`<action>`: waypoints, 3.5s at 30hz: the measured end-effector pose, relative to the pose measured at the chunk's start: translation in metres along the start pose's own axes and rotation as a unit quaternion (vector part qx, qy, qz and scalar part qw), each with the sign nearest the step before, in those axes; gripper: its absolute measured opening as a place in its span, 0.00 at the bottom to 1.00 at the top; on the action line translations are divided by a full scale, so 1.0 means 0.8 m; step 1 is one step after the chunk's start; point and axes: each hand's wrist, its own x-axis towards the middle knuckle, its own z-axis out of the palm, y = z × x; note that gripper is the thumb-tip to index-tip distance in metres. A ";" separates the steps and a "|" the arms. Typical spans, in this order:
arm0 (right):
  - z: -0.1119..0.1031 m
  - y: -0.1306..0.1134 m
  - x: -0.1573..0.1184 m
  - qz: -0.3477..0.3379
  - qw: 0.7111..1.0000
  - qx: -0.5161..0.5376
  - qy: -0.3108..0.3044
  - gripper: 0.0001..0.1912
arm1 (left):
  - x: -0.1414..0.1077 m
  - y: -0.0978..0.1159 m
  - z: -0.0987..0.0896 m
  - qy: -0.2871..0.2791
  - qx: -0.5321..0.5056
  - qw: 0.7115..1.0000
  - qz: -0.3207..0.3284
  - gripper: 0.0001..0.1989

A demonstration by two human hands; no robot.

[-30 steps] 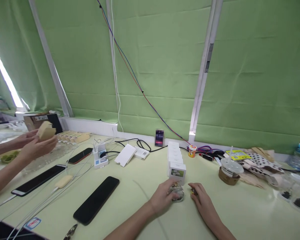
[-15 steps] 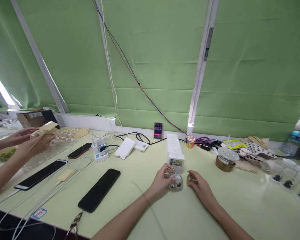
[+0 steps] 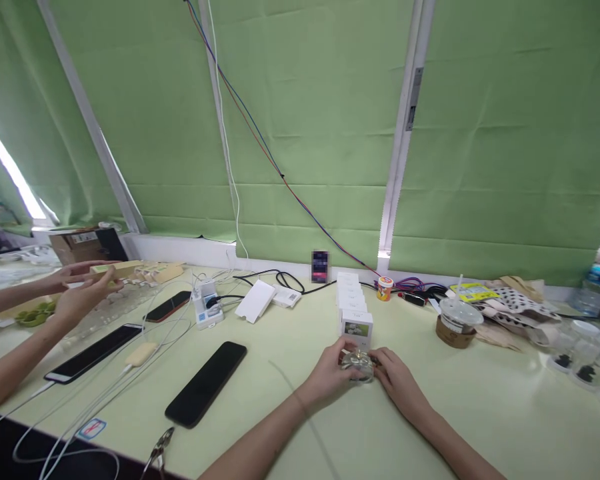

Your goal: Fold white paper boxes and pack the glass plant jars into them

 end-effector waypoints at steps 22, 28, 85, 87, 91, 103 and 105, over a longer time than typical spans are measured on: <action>-0.105 0.095 -0.067 0.079 0.939 -0.269 0.199 0.24 | 0.020 -0.011 0.090 -0.136 0.352 0.908 0.183 0.33; -0.065 0.031 -0.028 -0.020 0.983 -0.179 0.022 0.25 | 0.029 -0.014 0.095 -0.078 0.366 0.899 0.230 0.39; 0.001 -0.002 0.019 0.157 0.871 0.465 0.001 0.32 | 0.018 0.026 -0.010 -0.013 0.340 0.927 0.159 0.37; -0.001 -0.007 0.014 0.131 0.887 0.443 -0.012 0.35 | 0.015 0.027 -0.011 -0.014 0.341 0.926 0.163 0.35; -0.004 -0.011 0.010 0.099 0.918 0.383 -0.040 0.39 | 0.012 0.028 -0.013 -0.027 0.316 0.932 0.178 0.34; 0.011 -0.012 0.007 0.061 0.904 0.420 -0.041 0.39 | 0.013 0.015 -0.014 -0.055 0.353 0.915 0.186 0.48; 0.017 -0.011 0.008 0.066 0.906 0.418 -0.028 0.38 | 0.013 0.014 -0.012 -0.052 0.362 0.911 0.189 0.47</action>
